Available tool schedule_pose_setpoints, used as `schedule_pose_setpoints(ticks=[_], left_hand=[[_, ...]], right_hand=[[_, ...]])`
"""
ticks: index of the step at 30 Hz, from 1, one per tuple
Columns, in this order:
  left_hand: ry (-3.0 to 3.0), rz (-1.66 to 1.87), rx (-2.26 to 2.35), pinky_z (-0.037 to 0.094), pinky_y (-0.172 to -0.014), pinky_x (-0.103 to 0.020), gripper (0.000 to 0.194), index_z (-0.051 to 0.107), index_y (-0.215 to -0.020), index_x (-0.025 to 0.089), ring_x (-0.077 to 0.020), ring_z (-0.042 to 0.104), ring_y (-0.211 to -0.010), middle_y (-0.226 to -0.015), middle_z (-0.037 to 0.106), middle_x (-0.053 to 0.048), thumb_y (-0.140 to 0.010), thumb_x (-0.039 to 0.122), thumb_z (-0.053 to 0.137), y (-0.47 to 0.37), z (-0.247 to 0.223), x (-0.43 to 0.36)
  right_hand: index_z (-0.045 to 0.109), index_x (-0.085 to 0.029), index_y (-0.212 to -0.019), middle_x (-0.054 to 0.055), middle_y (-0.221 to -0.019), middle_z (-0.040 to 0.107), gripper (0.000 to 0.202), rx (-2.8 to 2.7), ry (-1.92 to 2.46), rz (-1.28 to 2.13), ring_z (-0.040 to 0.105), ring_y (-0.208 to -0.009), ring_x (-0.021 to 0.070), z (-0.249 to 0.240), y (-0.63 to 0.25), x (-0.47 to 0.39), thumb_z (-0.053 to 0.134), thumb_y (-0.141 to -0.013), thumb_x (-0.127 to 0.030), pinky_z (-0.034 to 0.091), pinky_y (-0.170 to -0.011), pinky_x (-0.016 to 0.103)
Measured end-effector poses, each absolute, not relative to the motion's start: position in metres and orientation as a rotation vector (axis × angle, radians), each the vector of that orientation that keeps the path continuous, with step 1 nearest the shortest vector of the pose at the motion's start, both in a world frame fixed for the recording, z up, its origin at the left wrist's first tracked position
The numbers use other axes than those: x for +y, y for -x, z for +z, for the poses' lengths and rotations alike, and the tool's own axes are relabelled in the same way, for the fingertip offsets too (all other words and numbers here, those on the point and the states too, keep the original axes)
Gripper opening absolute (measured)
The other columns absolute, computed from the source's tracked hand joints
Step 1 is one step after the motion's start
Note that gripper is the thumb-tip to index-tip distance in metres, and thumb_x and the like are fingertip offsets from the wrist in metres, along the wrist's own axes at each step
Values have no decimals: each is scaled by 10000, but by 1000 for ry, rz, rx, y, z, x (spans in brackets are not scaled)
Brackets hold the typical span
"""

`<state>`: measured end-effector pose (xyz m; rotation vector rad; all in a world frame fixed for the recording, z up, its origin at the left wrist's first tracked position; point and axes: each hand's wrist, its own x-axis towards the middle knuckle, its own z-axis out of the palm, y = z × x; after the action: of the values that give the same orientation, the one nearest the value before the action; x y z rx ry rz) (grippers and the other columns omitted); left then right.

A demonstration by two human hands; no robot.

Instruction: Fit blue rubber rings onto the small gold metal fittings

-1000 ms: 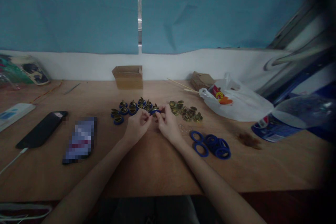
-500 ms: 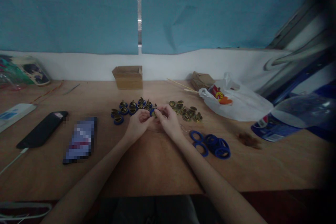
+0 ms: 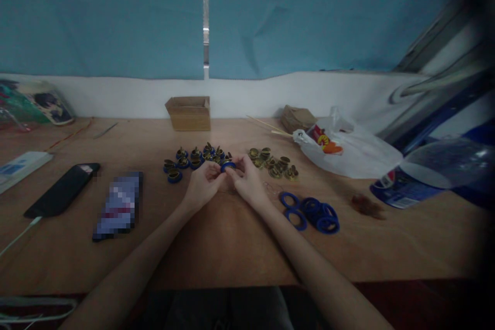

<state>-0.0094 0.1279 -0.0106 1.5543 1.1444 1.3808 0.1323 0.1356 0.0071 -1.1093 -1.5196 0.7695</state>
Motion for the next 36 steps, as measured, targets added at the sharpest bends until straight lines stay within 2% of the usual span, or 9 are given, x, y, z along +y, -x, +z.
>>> schedule_pose_setpoints(ticks=[9,15,21,25,30,33,36], left_hand=[[-1690,1368,1230,543,-702,-301,146,568,-857,183,-156,658,-714,-779,658,-24,-763,252,656,10,-6,124],[-1640,1380,1201,541,-667,-283,150,576,-844,184,-145,649,-684,-759,656,-17,-751,257,668,8,-9,125],[-1536,1390,1145,561,-710,-309,185,553,-841,178,-156,675,-731,-788,667,-27,-741,265,683,7,-12,128],[-1456,1423,1099,557,-762,-312,180,535,-829,177,-152,682,-785,-821,664,-30,-739,251,671,7,-12,131],[-1381,1478,1117,551,-700,-287,208,517,-820,184,-137,665,-728,-786,644,-9,-725,271,680,9,-14,137],[-1353,1501,1142,538,-656,-270,233,521,-809,182,-135,650,-701,-763,629,0,-712,298,699,11,-14,140],[-1329,1524,1151,538,-690,-276,246,531,-836,183,-137,654,-731,-788,635,-4,-707,294,708,12,-14,140]], right_hand=[[472,-233,-867,14,-777,592,143,-1631,1208,630,587,-713,198,5,-134,133,564,-757,-224,464,-631,311],[460,-228,-867,-7,-728,552,135,-1692,1260,553,463,-534,151,12,-134,129,547,-764,-234,384,-531,280],[494,-222,-807,3,-730,566,110,-1654,1246,547,522,-607,169,12,-133,131,588,-758,-250,425,-568,291],[531,-217,-790,13,-736,613,164,-1512,1168,777,580,-638,175,13,-132,134,654,-733,-309,482,-573,300],[612,-196,-889,40,-856,677,249,-1286,1022,1162,635,-701,162,25,-130,128,689,-716,-358,557,-612,302],[645,-195,-947,61,-1000,691,268,-1183,976,1253,659,-844,187,30,-130,126,665,-743,-367,584,-677,319],[652,-200,-961,62,-1064,685,255,-1150,952,1295,654,-946,207,31,-131,126,636,-762,-359,585,-736,333]])
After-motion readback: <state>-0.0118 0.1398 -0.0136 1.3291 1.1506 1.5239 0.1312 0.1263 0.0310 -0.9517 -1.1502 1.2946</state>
